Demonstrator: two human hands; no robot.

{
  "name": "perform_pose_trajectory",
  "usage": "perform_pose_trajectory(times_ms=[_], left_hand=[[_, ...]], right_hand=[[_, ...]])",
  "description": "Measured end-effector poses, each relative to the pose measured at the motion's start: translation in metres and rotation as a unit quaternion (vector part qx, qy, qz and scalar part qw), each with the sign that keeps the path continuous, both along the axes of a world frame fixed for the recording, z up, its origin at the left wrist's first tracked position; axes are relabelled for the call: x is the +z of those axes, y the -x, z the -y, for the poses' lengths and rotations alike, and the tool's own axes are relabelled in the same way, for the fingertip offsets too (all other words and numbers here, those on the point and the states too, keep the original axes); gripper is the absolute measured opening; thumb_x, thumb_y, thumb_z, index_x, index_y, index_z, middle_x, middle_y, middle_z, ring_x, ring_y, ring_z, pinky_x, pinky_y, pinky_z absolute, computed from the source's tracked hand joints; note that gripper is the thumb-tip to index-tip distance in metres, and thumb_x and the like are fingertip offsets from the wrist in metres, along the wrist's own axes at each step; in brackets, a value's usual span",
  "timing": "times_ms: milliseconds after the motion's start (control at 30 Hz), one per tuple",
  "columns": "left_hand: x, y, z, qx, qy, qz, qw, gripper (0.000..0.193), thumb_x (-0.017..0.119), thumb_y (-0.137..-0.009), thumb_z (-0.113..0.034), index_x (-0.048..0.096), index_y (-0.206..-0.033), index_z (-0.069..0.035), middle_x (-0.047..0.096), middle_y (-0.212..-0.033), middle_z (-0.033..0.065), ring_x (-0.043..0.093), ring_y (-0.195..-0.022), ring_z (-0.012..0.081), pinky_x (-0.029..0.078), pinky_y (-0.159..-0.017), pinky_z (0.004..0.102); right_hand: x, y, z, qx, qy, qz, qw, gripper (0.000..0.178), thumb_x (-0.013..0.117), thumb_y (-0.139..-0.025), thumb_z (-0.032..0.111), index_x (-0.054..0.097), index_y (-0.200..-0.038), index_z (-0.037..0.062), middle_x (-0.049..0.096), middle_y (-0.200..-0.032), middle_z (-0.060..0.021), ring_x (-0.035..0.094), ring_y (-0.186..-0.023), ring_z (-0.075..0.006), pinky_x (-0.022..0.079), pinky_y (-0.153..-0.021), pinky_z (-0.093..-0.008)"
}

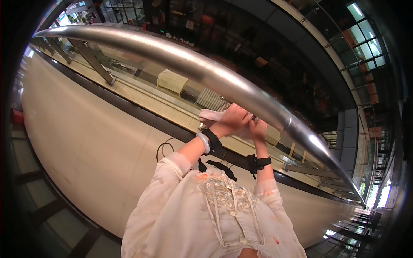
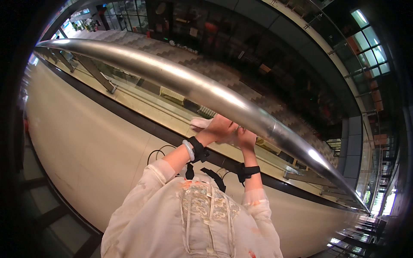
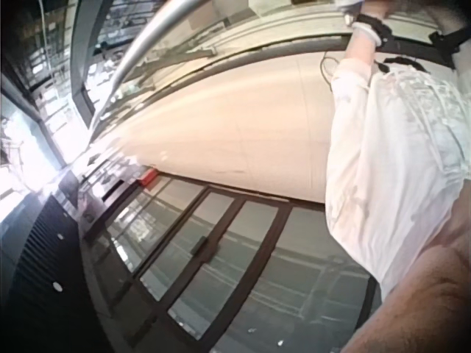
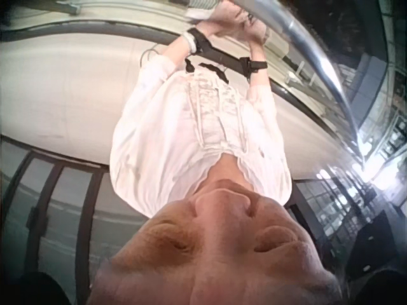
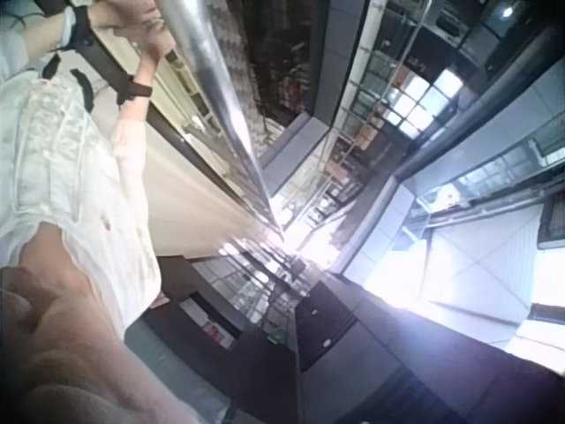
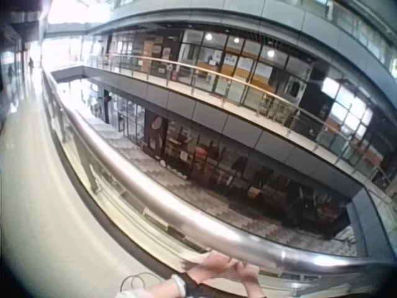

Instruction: The person wipes the metal handrail of a shopping mall walkway using a cloth, cleaning both the top and the sides of the bar while moving along the length of the railing.

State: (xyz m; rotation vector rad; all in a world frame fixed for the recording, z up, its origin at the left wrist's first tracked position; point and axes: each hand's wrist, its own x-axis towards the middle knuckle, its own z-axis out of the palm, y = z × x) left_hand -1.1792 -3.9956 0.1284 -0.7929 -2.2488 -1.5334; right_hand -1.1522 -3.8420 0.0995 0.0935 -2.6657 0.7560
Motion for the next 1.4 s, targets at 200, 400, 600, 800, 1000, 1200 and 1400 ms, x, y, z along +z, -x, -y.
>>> perform_pose_trajectory(times_ms=[200,400,600,800,1000,1200,1400], left_hand=[[-0.014,0.010,0.003,0.027,0.099,-0.076,0.992,0.016,0.055,-0.072,-0.014,0.058,-0.083,-0.002,0.057,-0.080,0.0156,0.054,-0.079,0.0319,0.045,-0.069,0.0387],[-0.002,0.009,0.008,0.034,0.116,-0.134,0.984,0.014,0.054,-0.067,-0.009,0.058,-0.080,-0.003,0.056,-0.075,0.0118,0.056,-0.074,0.0289,0.047,-0.063,0.0340],[0.005,-0.015,0.017,0.018,0.119,-0.114,0.986,0.032,0.053,-0.067,-0.008,0.052,-0.098,0.001,0.048,-0.106,0.0140,0.044,-0.102,0.0317,0.039,-0.087,0.0368],[-0.001,0.013,0.038,0.031,0.059,-0.034,0.997,0.025,0.051,-0.072,-0.010,0.054,-0.095,0.000,0.053,-0.097,0.0164,0.049,-0.094,0.0316,0.042,-0.079,0.0358],[0.009,0.022,0.018,-0.006,-0.386,0.213,0.897,0.017,0.047,-0.075,-0.009,0.054,-0.086,0.001,0.056,-0.087,0.0166,0.052,-0.085,0.0322,0.040,-0.074,0.0391],[-0.018,0.005,0.007,0.049,0.018,-0.058,0.997,0.025,0.048,-0.074,-0.009,0.056,-0.097,-0.003,0.054,-0.095,0.0167,0.048,-0.094,0.0311,0.039,-0.082,0.0388],[-0.068,-0.014,0.016,0.092,-0.097,0.047,0.990,0.019,0.047,-0.081,-0.008,0.053,-0.096,0.002,0.051,-0.094,0.0231,0.048,-0.087,0.0400,0.040,-0.075,0.0408]], right_hand=[[0.005,0.002,0.004,0.010,0.015,-0.017,1.000,0.031,0.051,-0.068,0.012,0.054,-0.095,-0.0022,0.056,-0.085,-0.0252,0.052,-0.083,-0.0415,0.041,-0.072,-0.0438],[0.001,0.006,0.006,-0.031,0.007,0.076,0.997,0.024,0.051,-0.068,0.014,0.055,-0.084,-0.0028,0.056,-0.080,-0.0246,0.053,-0.079,-0.0407,0.042,-0.070,-0.0441],[-0.005,0.007,-0.003,-0.023,0.018,0.052,0.998,0.026,0.052,-0.068,0.011,0.054,-0.091,-0.0013,0.058,-0.081,-0.0221,0.055,-0.079,-0.0386,0.043,-0.071,-0.0421],[0.005,0.006,0.009,-0.029,-0.008,0.087,0.996,0.027,0.053,-0.067,0.012,0.054,-0.091,-0.0018,0.058,-0.085,-0.0224,0.055,-0.082,-0.0386,0.043,-0.073,-0.0421],[0.000,0.005,0.008,-0.010,-0.053,0.032,0.998,0.028,0.052,-0.067,0.012,0.054,-0.092,-0.0017,0.057,-0.087,-0.0232,0.054,-0.085,-0.0391,0.042,-0.075,-0.0425],[-0.009,0.007,0.004,-0.021,-0.035,0.019,0.999,0.031,0.053,-0.067,0.010,0.053,-0.095,-0.0023,0.057,-0.087,-0.0233,0.053,-0.085,-0.0395,0.042,-0.076,-0.0425],[-0.007,0.007,0.004,0.008,-0.033,0.019,0.999,0.032,0.052,-0.066,0.008,0.053,-0.096,-0.0022,0.057,-0.090,-0.0224,0.052,-0.088,-0.0394,0.041,-0.077,-0.0412]])
